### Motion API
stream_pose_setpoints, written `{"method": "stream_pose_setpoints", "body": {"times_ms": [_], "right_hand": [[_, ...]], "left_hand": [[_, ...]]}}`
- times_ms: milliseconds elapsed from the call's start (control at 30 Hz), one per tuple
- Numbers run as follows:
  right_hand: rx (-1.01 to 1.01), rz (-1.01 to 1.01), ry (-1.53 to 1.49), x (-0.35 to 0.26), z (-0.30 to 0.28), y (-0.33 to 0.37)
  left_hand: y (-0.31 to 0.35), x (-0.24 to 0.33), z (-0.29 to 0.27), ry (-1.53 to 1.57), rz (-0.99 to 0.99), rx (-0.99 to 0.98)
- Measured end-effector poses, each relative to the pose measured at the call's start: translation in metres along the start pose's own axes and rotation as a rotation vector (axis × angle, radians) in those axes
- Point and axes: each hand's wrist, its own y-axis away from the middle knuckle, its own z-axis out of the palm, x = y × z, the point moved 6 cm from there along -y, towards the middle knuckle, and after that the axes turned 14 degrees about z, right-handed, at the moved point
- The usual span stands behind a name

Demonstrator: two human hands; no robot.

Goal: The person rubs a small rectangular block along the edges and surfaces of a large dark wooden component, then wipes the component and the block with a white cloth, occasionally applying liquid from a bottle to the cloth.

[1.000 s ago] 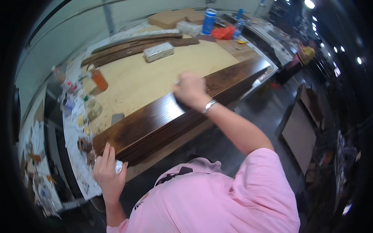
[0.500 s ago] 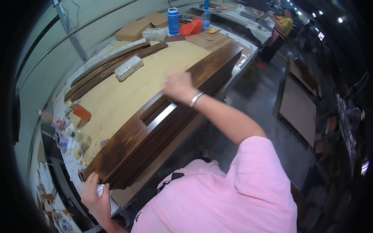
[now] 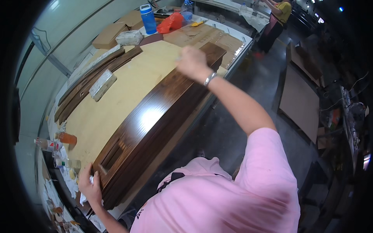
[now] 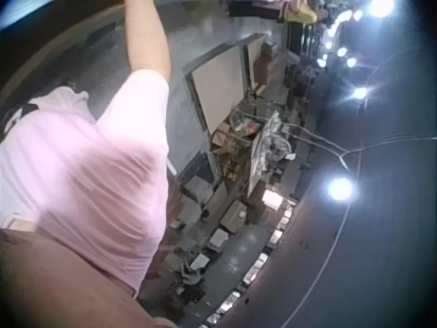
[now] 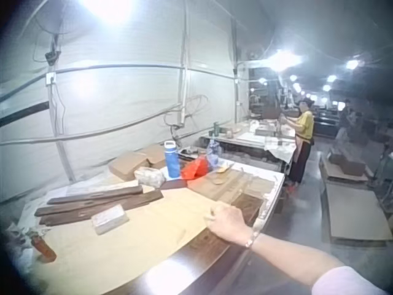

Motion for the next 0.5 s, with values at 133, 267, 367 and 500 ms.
{"method": "stream_pose_setpoints", "body": {"times_ms": [133, 267, 367, 500], "right_hand": [[-0.176, -0.337, -0.134, -0.047, 0.017, 0.043], [-0.168, -0.162, -0.008, 0.024, 0.014, -0.027], [0.006, -0.087, 0.045, 0.114, -0.005, -0.102], [-0.13, 0.072, 0.051, 0.1, -0.02, -0.102]], "left_hand": [[0.004, -0.012, 0.006, 0.055, -0.119, 0.038], [0.01, -0.017, 0.006, 0.044, -0.16, 0.042], [0.002, -0.019, 0.014, 0.064, -0.186, 0.028], [0.01, -0.025, 0.01, 0.01, -0.227, 0.021]]}}
